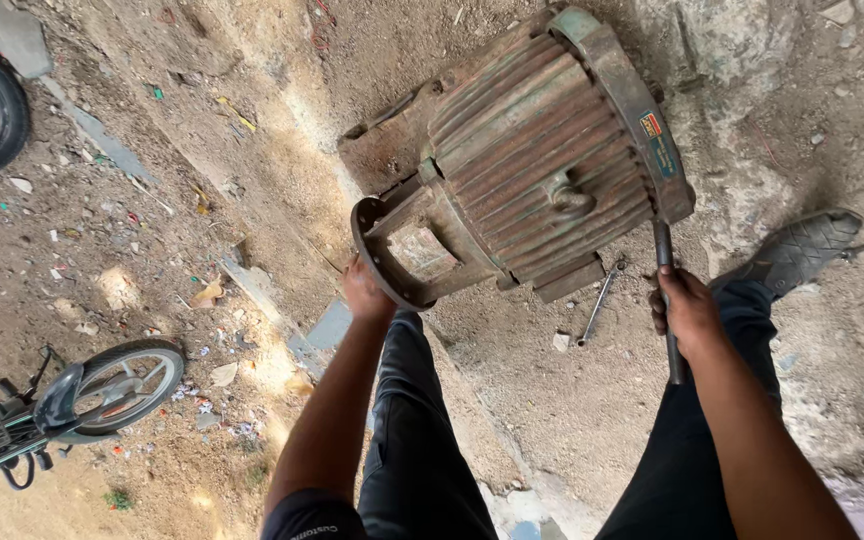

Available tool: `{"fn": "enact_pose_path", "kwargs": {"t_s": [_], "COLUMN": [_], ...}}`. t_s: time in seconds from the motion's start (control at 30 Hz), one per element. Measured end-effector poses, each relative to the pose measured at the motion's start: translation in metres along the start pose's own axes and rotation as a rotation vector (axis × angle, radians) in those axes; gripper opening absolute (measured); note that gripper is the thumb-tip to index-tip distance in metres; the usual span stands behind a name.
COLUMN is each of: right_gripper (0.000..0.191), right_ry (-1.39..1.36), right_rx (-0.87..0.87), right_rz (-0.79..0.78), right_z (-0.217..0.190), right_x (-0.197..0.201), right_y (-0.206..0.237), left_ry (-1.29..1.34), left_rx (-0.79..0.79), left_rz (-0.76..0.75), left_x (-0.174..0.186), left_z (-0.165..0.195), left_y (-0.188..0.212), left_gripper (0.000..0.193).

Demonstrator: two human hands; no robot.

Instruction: The person works on a rusty electric motor lying on the ground, holding a flange cover while striking the motor with a hammer, then carries the motor into the workshop. At a wooden workbench they fit a cylindrical shaft into a pump housing and use a spanner to tighten bolts on the assembly.

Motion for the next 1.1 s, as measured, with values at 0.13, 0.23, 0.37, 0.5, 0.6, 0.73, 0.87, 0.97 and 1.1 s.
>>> {"fn": "enact_pose_path", "kwargs": {"t_s": [0.13, 0.23, 0.37, 0.5, 0.6, 0.73, 0.87, 0.97, 1.1], "right_gripper": [0.033, 0.026, 0.017, 0.017, 0.021, 0.028, 0.026, 0.026, 0.025], "right_ry": [0.040, 0.122, 0.042, 0.267, 0.219, 0.284, 0.370, 0.342, 0.336], "right_rx": [-0.044, 0.137, 0.453, 0.572, 0.565, 0.535, 0.412, 0.331, 0.302], "right_rz": [0.097, 0.244, 0.026, -0.207, -0.343, -0.376, -0.385, -0.435, -0.387], "right_z": [0.036, 0.040, -0.021, -0.106, -0.158, -0.202, -0.216, -0.217, -0.216], "right_x": [0.003, -0.014, -0.091, -0.206, -0.303, -0.381, -0.404, -0.405, -0.400], "right_y": [0.088, 0.193, 0.241, 0.194, 0.154, 0.135, 0.126, 0.119, 0.110], "left_ry": [0.241, 0.814, 1.116, 1.113, 0.980, 0.759, 0.770, 0.793, 1.090], "left_rx": [-0.176, 0.104, 0.579, 0.527, 0.414, 0.283, 0.225, 0.042, 0.129], "left_rz": [0.002, -0.302, -0.724, -0.830, -0.596, -0.219, -0.314, -0.521, -0.879], "left_x": [0.019, 0.007, -0.027, -0.035, -0.021, 0.018, 0.017, 0.010, -0.010], "left_z": [0.003, -0.031, -0.052, -0.043, -0.046, -0.041, -0.041, -0.035, -0.027], "left_y": [0.012, -0.007, -0.007, -0.004, -0.008, -0.006, -0.002, -0.012, -0.005], "left_gripper": [0.048, 0.042, 0.036, 0.056, 0.065, 0.064, 0.065, 0.068, 0.064]}}
Point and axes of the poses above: each hand's wrist, its own y-axis away from the middle knuckle, its own x-axis out of the back of the hand, z = x × y, the point moved 10 cm from there along -y, towards the middle knuckle, and after that the axes turned 10 degrees about y, right-handed, at the moved point
